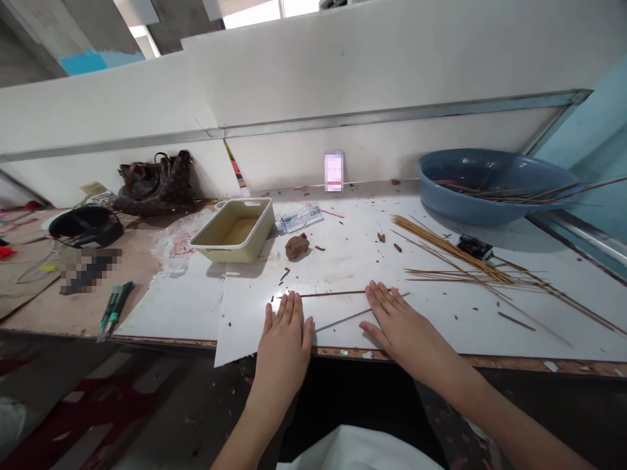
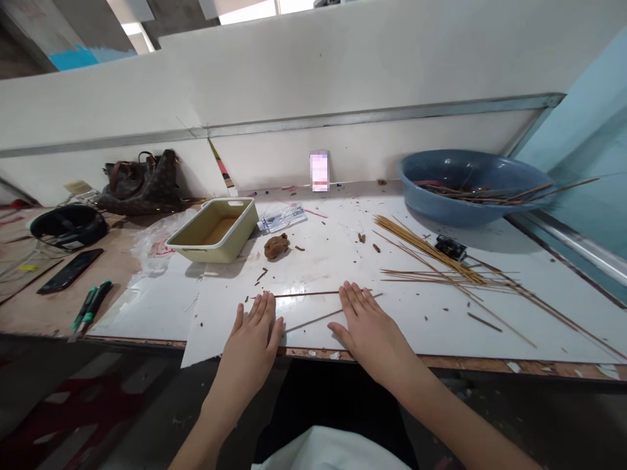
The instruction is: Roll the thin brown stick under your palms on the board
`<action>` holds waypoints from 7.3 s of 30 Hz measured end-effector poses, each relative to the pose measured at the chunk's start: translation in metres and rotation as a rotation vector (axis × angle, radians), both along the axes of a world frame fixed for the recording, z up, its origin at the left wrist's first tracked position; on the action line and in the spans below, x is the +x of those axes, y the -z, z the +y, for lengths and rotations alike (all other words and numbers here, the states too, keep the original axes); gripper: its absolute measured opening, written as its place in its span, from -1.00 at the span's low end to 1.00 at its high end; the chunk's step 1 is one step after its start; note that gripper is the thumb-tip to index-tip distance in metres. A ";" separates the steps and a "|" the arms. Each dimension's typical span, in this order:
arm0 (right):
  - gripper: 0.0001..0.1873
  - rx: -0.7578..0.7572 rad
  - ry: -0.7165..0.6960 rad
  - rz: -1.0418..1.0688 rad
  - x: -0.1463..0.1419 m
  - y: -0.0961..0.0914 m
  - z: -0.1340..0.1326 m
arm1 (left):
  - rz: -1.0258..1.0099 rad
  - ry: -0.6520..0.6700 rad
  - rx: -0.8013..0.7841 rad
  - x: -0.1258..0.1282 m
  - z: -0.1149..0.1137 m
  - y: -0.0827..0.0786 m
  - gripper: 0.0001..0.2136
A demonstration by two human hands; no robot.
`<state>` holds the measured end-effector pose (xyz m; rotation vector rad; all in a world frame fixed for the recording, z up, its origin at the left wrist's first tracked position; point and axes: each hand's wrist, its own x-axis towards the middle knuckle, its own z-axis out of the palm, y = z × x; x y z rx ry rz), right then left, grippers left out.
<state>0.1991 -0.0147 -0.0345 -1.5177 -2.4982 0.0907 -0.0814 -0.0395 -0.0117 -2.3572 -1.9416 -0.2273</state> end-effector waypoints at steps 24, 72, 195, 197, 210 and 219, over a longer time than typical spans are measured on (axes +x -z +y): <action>-0.18 0.055 -0.034 0.036 0.006 -0.015 -0.013 | -0.015 0.018 0.044 0.007 -0.022 -0.003 -0.44; -0.12 -0.063 -0.009 0.013 -0.055 -0.019 -0.021 | -0.047 0.127 0.024 0.033 -0.017 0.004 -0.48; -0.11 -0.105 0.034 -0.058 -0.035 -0.023 0.039 | -0.013 -0.026 -0.010 0.005 0.032 -0.012 -0.45; -0.12 -0.087 0.021 -0.043 -0.033 -0.021 0.033 | -0.012 -0.038 0.002 0.007 0.027 -0.012 -0.45; -0.05 -0.090 0.033 -0.063 -0.034 -0.018 0.035 | -0.007 -0.044 -0.009 0.003 0.024 -0.012 -0.44; -0.10 -0.031 -0.002 -0.006 -0.023 -0.004 -0.008 | 0.065 -0.069 0.018 -0.003 -0.017 -0.007 -0.45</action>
